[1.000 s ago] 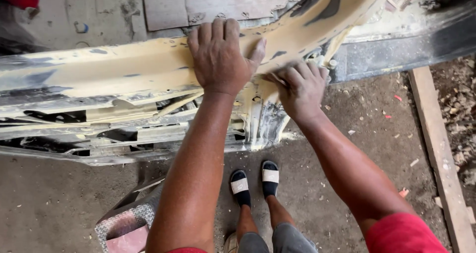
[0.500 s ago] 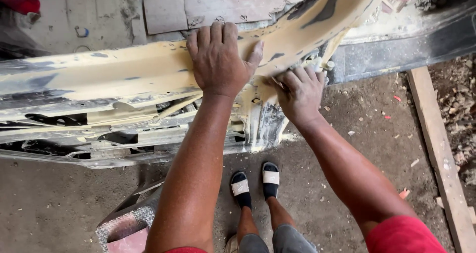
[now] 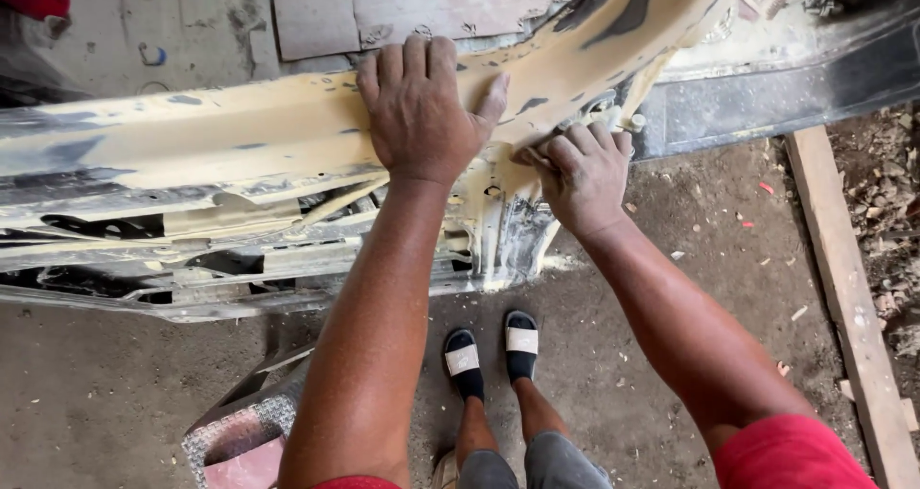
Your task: The person sands a car bumper with a sanding block, moving it back and forth across the surface to smooth the material. The person then uses their hands to peel off loose pieces of the bumper's surface.
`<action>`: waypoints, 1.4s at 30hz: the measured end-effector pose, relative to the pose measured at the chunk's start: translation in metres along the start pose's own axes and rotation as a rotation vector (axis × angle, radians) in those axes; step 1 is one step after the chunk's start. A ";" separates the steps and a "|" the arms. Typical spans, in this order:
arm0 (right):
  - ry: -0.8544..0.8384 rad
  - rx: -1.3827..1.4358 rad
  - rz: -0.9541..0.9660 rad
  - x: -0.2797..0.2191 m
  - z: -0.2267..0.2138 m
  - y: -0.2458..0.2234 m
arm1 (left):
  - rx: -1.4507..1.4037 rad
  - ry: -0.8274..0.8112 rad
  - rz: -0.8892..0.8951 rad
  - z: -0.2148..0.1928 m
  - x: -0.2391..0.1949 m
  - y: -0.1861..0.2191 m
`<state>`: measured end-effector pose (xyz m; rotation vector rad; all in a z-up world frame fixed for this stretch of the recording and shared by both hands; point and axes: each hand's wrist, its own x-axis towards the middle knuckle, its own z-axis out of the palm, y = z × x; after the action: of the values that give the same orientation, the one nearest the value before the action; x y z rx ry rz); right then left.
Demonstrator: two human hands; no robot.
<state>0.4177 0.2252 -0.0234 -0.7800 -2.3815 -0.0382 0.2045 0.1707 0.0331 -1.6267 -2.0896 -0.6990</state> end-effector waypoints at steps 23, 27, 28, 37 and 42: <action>0.017 -0.012 -0.044 0.000 0.009 0.002 | 0.057 0.115 0.044 0.001 0.000 -0.001; 0.065 -0.015 -0.098 0.003 0.012 -0.003 | 0.060 0.077 0.003 0.000 -0.007 0.002; 0.036 0.002 -0.074 0.000 0.009 -0.001 | 0.030 0.037 0.007 0.000 -0.007 0.002; 0.021 -0.031 -0.054 -0.010 0.021 0.013 | 0.061 0.097 0.035 0.002 -0.006 -0.001; 0.085 0.014 -0.091 -0.001 0.010 0.002 | 0.026 0.086 0.020 0.000 -0.006 0.002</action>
<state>0.4140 0.2279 -0.0324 -0.6507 -2.3325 -0.0897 0.2076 0.1665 0.0297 -1.5739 -2.0110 -0.7191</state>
